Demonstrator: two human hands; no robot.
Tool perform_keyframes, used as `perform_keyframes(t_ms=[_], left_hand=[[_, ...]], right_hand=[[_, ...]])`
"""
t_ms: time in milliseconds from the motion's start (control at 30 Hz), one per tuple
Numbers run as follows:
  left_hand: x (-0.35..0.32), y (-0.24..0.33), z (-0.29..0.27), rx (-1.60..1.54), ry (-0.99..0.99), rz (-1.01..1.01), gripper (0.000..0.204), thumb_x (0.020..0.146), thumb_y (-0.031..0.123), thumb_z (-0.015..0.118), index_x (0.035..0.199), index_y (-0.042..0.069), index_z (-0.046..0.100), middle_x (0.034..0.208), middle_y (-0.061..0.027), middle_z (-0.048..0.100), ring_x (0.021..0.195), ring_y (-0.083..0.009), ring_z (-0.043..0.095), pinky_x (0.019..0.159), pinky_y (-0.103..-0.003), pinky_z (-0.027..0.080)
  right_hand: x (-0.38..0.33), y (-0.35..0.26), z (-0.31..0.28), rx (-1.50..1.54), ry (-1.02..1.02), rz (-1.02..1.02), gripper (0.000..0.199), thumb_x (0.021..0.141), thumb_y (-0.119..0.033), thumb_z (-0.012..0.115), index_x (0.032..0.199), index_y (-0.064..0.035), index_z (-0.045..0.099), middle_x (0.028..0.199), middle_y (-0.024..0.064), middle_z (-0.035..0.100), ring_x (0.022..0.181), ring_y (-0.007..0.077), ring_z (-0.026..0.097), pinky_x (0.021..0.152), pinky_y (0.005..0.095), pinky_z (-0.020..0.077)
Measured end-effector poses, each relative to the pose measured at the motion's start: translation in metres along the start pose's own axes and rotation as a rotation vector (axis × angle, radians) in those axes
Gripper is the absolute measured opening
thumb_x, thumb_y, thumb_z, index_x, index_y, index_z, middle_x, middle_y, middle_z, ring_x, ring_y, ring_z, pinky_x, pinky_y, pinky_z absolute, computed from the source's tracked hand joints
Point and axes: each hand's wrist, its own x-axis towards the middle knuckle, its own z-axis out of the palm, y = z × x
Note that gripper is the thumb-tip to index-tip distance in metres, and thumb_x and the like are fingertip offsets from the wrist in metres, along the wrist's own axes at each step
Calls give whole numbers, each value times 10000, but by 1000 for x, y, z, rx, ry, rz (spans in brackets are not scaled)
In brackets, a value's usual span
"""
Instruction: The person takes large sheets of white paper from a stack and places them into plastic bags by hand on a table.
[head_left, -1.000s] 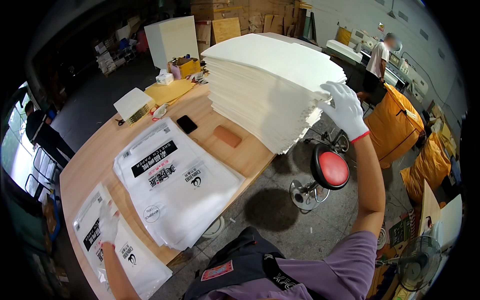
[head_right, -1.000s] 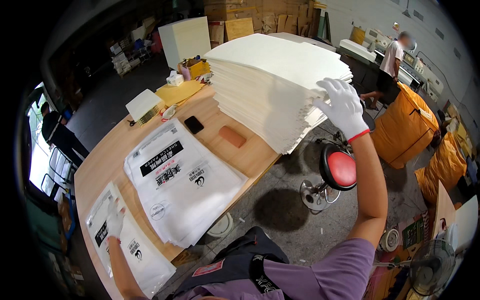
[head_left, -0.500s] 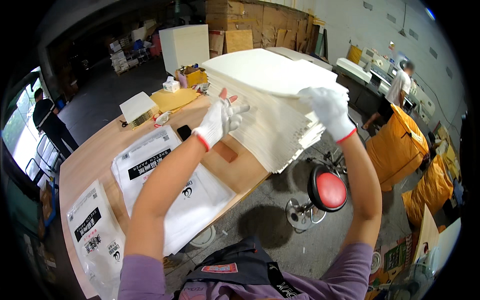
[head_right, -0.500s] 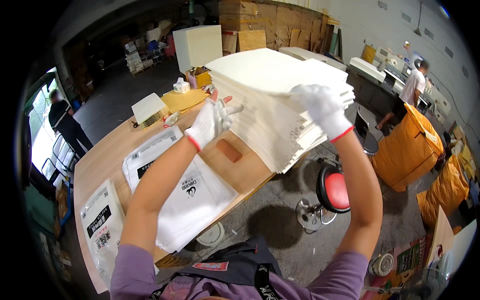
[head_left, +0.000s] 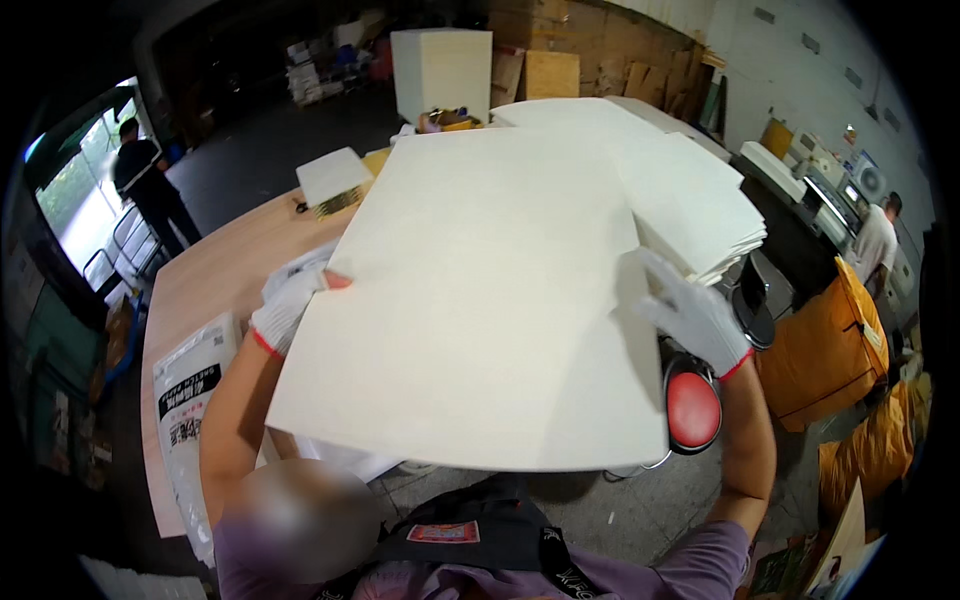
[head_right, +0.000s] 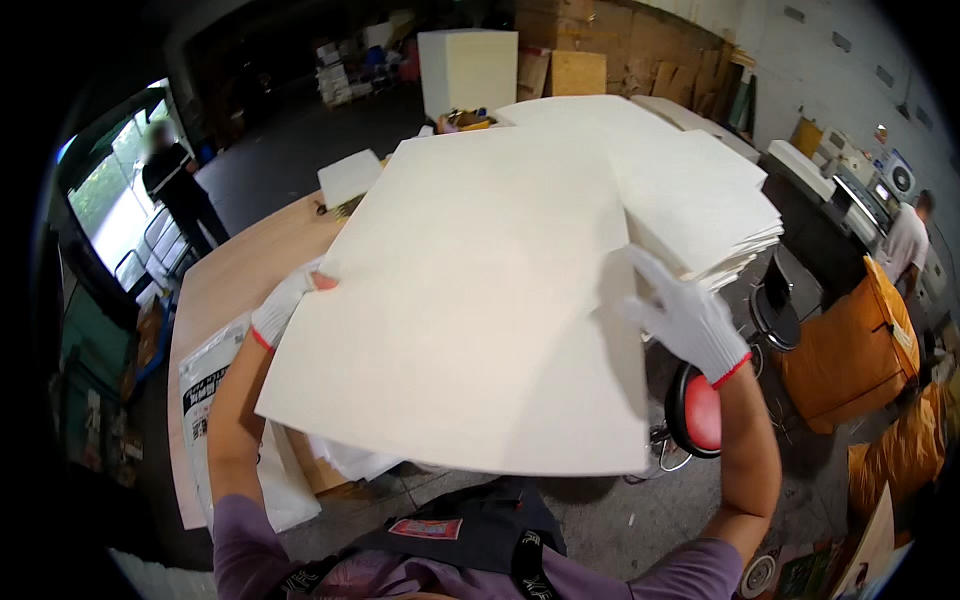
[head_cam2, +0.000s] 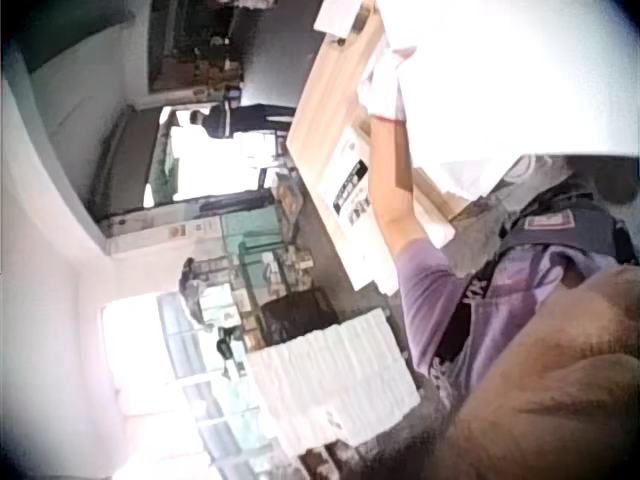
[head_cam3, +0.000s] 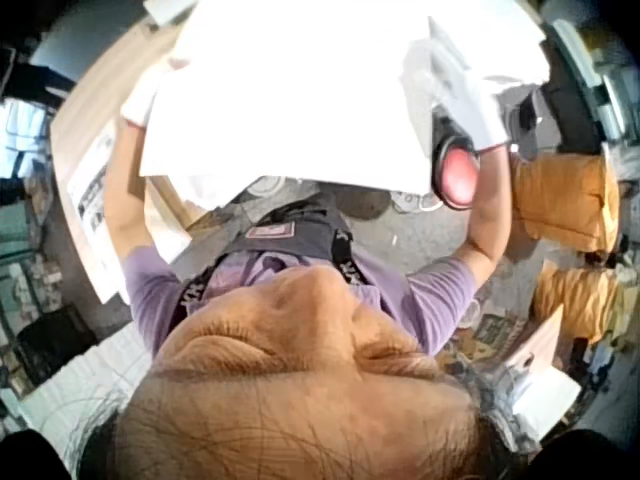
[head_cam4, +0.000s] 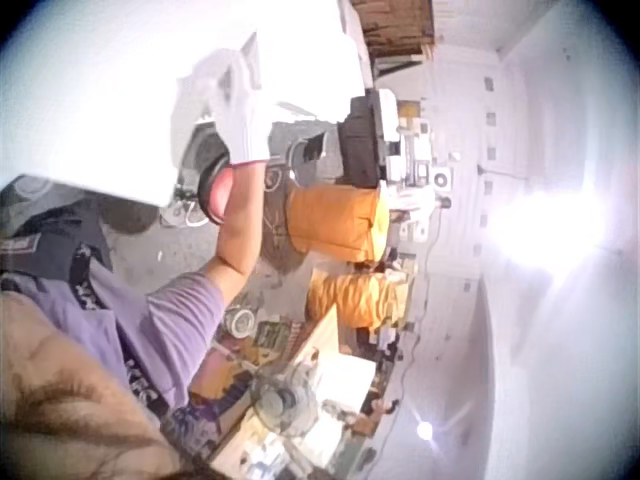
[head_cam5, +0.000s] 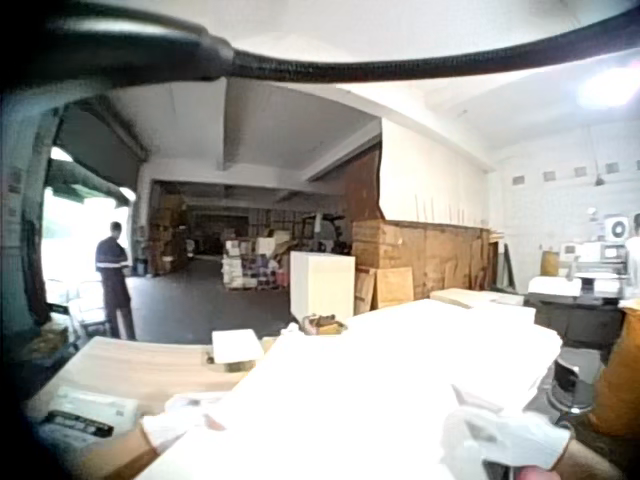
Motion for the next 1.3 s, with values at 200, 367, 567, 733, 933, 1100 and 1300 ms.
perform_keyframes(t_ms=[200, 367, 567, 733, 933, 1100, 1300], left_hand=[[-47, -147, -118, 58, 32, -311, 294, 835, 134, 627, 1033, -83, 647, 907, -166, 699, 759, -232, 692, 701, -321, 568], [-35, -238, -102, 633, -150, -307, 265, 871, 187, 585, 1028, -6, 673, 954, -138, 691, 901, -201, 654, 817, -340, 509], [-55, -203, 1, 472, -94, -85, 792, 853, 264, 613, 1487, -27, 238, 1492, -228, 357, 1385, -245, 356, 1122, -311, 284], [-60, -220, 82, 1082, 8, -143, 1059, 768, 440, 665, 1484, -88, 89, 1548, -317, 34, 1435, -475, 104, 1129, -552, 206], [-70, -238, 104, 1211, 67, 35, 1023, 739, 492, 686, 1440, -111, 249, 1476, -341, 178, 1362, -492, 214, 991, -567, 309], [-55, -282, 41, 767, -38, 414, 754, 778, 499, 679, 1360, 80, 445, 1397, -230, 382, 1256, -433, 400, 995, -515, 383], [-45, -303, -58, 1226, 227, 65, 295, 802, 282, 704, 1007, 75, 659, 1044, -152, 631, 1036, -364, 585, 886, -469, 468]], right_hand=[[54, -31, 217, 1532, -190, 77, 523, 930, -85, 556, 1425, 8, 414, 1344, 101, 539, 1258, 178, 481, 1050, 298, 387], [57, -49, 411, 1853, -295, 414, 436, 921, -60, 572, 1347, -2, 499, 1278, 99, 587, 1146, 204, 578, 975, 326, 481], [80, -116, 361, 1458, -330, 280, 427, 918, -266, 649, 1259, -21, 574, 1248, 107, 608, 1124, 213, 585, 979, 334, 452], [72, -153, 313, 1110, -327, 162, 585, 851, -470, 674, 1214, -14, 614, 1211, 125, 634, 1138, 226, 570, 979, 328, 415], [66, -161, 316, 688, -225, 164, 541, 819, -499, 657, 1042, -6, 680, 951, 171, 707, 928, 319, 677, 807, 385, 503], [71, -162, 288, 524, -233, 124, 573, 812, -530, 662, 1000, 11, 671, 922, 222, 685, 877, 373, 655, 763, 417, 493], [44, -164, 224, 403, -99, -51, 430, 850, -409, 684, 883, 20, 685, 716, 187, 655, 692, 335, 651, 635, 400, 489]])
